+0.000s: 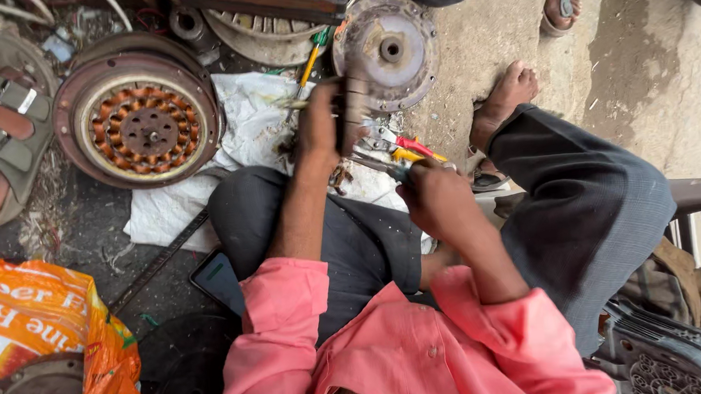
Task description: The person removes old copper wire windings from a fan stator using pliers and a screwdriver while sitting on the floor.
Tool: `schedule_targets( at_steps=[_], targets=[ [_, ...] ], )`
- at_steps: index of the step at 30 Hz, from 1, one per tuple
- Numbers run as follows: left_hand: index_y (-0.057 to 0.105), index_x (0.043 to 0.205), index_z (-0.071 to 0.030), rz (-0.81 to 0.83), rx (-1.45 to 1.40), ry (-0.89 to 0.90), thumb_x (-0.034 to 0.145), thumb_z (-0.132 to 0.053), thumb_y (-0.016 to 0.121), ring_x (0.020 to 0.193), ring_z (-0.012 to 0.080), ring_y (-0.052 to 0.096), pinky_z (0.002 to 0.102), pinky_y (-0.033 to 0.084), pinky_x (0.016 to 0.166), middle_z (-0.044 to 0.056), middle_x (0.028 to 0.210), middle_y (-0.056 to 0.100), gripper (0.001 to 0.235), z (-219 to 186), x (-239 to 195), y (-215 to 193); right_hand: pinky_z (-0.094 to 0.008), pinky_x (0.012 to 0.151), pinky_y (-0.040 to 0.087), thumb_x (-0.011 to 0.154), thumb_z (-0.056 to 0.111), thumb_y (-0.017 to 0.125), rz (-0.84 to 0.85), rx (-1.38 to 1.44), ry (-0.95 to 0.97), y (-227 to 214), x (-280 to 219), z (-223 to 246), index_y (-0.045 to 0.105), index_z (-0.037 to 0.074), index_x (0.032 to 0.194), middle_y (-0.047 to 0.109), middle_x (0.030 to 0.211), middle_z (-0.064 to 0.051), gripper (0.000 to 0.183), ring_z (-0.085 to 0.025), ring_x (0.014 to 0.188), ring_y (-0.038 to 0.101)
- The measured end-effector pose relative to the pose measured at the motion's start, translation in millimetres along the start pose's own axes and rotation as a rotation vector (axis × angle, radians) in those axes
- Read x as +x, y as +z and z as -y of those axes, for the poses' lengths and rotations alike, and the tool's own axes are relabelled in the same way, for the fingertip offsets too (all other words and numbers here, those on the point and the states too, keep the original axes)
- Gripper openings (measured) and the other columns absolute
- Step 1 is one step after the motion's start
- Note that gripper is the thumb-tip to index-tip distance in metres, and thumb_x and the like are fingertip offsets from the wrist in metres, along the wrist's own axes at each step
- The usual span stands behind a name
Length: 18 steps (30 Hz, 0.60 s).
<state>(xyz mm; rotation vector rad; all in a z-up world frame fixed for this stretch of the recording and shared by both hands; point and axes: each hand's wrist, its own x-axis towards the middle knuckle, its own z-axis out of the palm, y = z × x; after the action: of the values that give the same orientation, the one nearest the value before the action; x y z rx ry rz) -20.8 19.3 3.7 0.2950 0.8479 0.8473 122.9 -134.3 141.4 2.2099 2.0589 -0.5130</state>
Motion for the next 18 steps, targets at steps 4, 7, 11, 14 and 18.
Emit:
schedule_targets(
  at_steps=[4,7,11,14,18],
  targets=[
    [0.067,0.113,-0.007,0.414,-0.523,-0.093,0.104,-0.039,0.05,0.081,0.0314,0.069,0.052,0.061,0.077,0.019,0.103,0.068,0.037,-18.1,-9.6,1.9,-0.034,0.061,0.042,0.099,0.04,0.068,0.301,0.808,0.206,-10.0,-8.1,-23.8,0.07,0.003,0.094,0.054,0.073,-0.007,0.038,-0.016,0.07,0.047],
    [0.065,0.112,-0.002,0.47,-0.609,-0.129,0.104,-0.041,0.044,0.087,0.0346,0.07,0.051,0.06,0.083,0.023,0.11,0.069,0.046,-24.5,-23.7,1.7,-0.028,0.064,0.045,0.097,0.041,0.068,0.326,1.08,0.14,-9.5,-2.7,-21.5,0.073,0.003,0.095,0.061,0.077,0.003,0.039,-0.009,0.072,0.052],
    [0.064,0.118,-0.001,0.523,-0.631,-0.126,0.108,-0.043,0.043,0.09,0.0359,0.069,0.052,0.059,0.087,0.025,0.113,0.068,0.048,-20.6,-29.0,10.2,-0.026,0.067,0.05,0.095,0.044,0.067,0.333,1.066,0.089,-4.7,11.5,-16.0,0.072,0.004,0.094,0.067,0.08,0.003,0.04,-0.008,0.074,0.059],
    [0.063,0.126,-0.002,0.561,-0.722,-0.206,0.104,-0.046,0.045,0.093,0.0385,0.069,0.053,0.058,0.089,0.026,0.115,0.068,0.053,-12.1,-29.0,15.9,-0.03,0.062,0.05,0.095,0.043,0.069,0.247,0.979,0.171,15.1,17.0,-9.9,0.07,0.004,0.088,0.067,0.076,-0.002,0.04,-0.012,0.07,0.061],
    [0.062,0.13,-0.002,0.704,-0.807,-0.264,0.104,-0.047,0.046,0.095,0.0398,0.068,0.053,0.057,0.087,0.026,0.116,0.068,0.054,-4.8,-30.8,18.4,-0.039,0.056,0.047,0.1,0.039,0.067,0.428,1.7,0.203,55.4,11.0,6.9,0.067,0.005,0.084,0.064,0.076,-0.011,0.038,-0.025,0.064,0.058]
  ],
)
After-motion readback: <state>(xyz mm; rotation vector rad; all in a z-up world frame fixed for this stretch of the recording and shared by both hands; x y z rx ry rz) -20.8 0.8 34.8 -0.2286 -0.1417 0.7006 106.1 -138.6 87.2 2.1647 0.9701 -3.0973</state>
